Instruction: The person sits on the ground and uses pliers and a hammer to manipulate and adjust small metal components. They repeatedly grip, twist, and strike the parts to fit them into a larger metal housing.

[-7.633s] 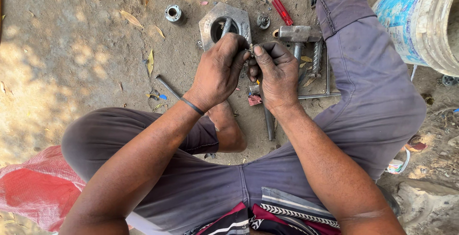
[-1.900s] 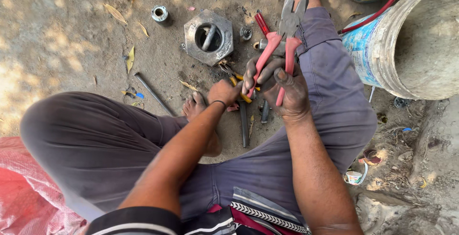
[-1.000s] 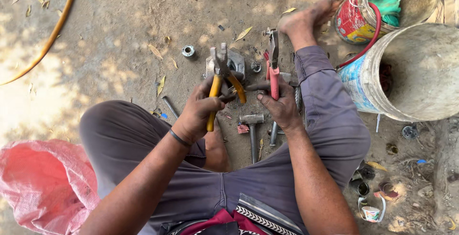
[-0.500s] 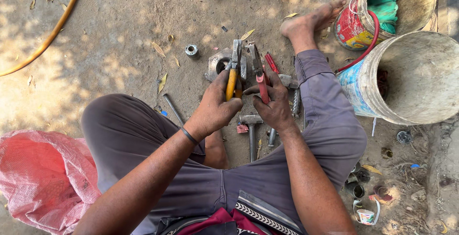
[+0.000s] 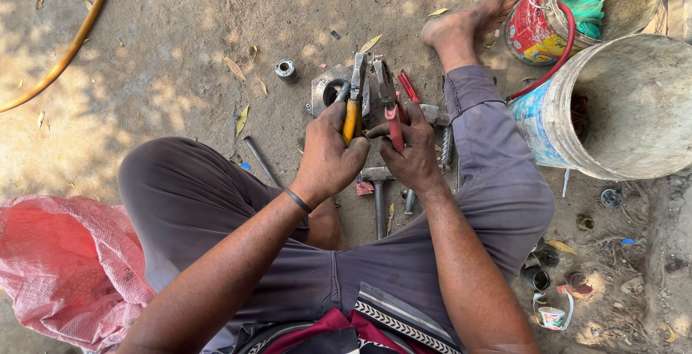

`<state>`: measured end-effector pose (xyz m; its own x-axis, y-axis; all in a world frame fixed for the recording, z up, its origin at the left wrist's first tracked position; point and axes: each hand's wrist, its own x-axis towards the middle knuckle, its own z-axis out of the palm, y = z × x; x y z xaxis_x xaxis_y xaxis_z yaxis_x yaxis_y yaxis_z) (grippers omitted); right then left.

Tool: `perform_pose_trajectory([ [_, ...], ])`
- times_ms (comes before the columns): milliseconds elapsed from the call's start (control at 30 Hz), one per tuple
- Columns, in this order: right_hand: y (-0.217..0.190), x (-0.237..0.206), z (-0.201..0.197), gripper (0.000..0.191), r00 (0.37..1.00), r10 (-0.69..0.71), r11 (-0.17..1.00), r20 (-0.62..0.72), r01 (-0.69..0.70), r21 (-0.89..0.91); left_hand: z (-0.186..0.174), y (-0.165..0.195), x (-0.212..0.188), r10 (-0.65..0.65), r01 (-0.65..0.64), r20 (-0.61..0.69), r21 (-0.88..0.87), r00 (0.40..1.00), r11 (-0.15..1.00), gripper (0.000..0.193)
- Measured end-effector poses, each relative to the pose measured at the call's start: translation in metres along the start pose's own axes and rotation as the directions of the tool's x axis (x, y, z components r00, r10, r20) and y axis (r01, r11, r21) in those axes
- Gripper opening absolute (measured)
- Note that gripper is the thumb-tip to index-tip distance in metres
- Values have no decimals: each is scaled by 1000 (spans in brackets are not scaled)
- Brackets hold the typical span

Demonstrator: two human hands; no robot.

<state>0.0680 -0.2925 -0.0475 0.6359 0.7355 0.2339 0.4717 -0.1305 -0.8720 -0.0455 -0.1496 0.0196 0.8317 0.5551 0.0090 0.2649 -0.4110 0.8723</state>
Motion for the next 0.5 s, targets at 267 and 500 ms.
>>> perform_pose_trajectory([
  [267, -5, -2, -3, 30, 998, -60, 991, -32, 55, -118, -36, 19, 10, -144, 158, 249, -36, 958, 987, 17],
  [500, -12, -1, 1, 28, 955, -279, 903, -98, 227, -364, -141, 55, 44, -481, 731, 747, -9, 458, 682, 33],
])
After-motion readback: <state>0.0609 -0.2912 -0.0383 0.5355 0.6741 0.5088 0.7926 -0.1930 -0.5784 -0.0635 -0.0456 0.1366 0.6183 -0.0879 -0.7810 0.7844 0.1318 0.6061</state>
